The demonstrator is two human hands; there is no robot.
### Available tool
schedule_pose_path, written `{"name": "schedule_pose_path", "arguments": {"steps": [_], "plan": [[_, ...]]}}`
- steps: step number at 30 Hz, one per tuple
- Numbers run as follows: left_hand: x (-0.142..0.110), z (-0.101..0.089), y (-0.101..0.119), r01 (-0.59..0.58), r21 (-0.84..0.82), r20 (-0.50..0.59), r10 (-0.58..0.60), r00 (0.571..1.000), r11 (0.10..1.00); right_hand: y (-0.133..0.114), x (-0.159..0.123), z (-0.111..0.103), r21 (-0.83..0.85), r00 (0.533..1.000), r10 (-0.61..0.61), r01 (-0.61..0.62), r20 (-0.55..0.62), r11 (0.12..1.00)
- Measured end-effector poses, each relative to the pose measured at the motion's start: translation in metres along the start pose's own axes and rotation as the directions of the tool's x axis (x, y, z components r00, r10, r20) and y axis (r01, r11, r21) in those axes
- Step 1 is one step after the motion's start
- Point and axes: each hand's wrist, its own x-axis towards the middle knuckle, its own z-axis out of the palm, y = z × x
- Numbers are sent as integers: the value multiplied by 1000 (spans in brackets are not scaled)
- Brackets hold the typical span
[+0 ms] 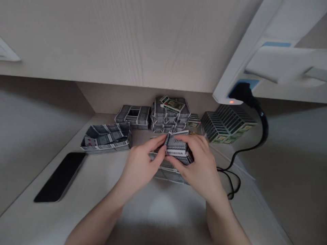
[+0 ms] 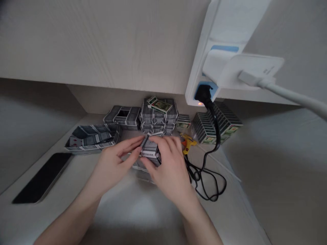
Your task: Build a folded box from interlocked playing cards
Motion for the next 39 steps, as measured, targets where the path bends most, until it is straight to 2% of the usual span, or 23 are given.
{"name": "schedule_pose_path", "arguments": {"steps": [4,7,12,16,18,21,23,24,25,26,28,31,35,37,39], "plan": [[-8,1,-2,62,-162,-46,-71,996,985,-9,-8,7,-63,983,-181,179,-29,982],[-17,4,-11,117,-263,-85,-144,986,958,-13,-16,18,-68,965,-263,262,-10,963],[-41,12,-33,230,-330,-112,-280,954,916,-14,-39,38,-5,958,-279,280,69,960],[-71,22,-56,323,-289,-144,-375,916,901,-19,-64,49,67,937,-274,266,216,962],[-84,29,-68,334,-217,-161,-371,915,917,-23,-76,54,128,933,-227,198,280,972],[-100,40,-85,334,-119,-152,-350,924,935,-24,-90,65,295,932,-37,-76,362,952],[-105,46,-93,303,-62,-101,-308,946,951,-21,-94,72,408,886,126,-327,446,852],[-107,48,-95,285,-41,-67,-287,956,958,-18,-95,76,449,844,189,-441,502,777],[-108,50,-96,269,-23,-41,-269,962,963,-14,-94,79,468,801,227,-525,555,711],[-108,51,-97,261,-1,-22,-261,965,965,-9,-93,82,469,776,263,-574,573,671],[-107,54,-96,267,51,-18,-267,964,962,1,-88,84,422,774,338,-592,535,686],[-106,56,-94,270,108,-26,-268,963,957,15,-80,84,315,806,398,-552,438,772],[-106,59,-95,223,96,1,-224,975,970,25,-76,86,243,791,343,-513,507,823],[-106,60,-97,204,94,21,-207,978,974,27,-78,90,274,771,316,-527,553,804],[-105,62,-99,185,98,43,-190,981,978,29,-80,94,341,757,310,-567,575,750]]}}
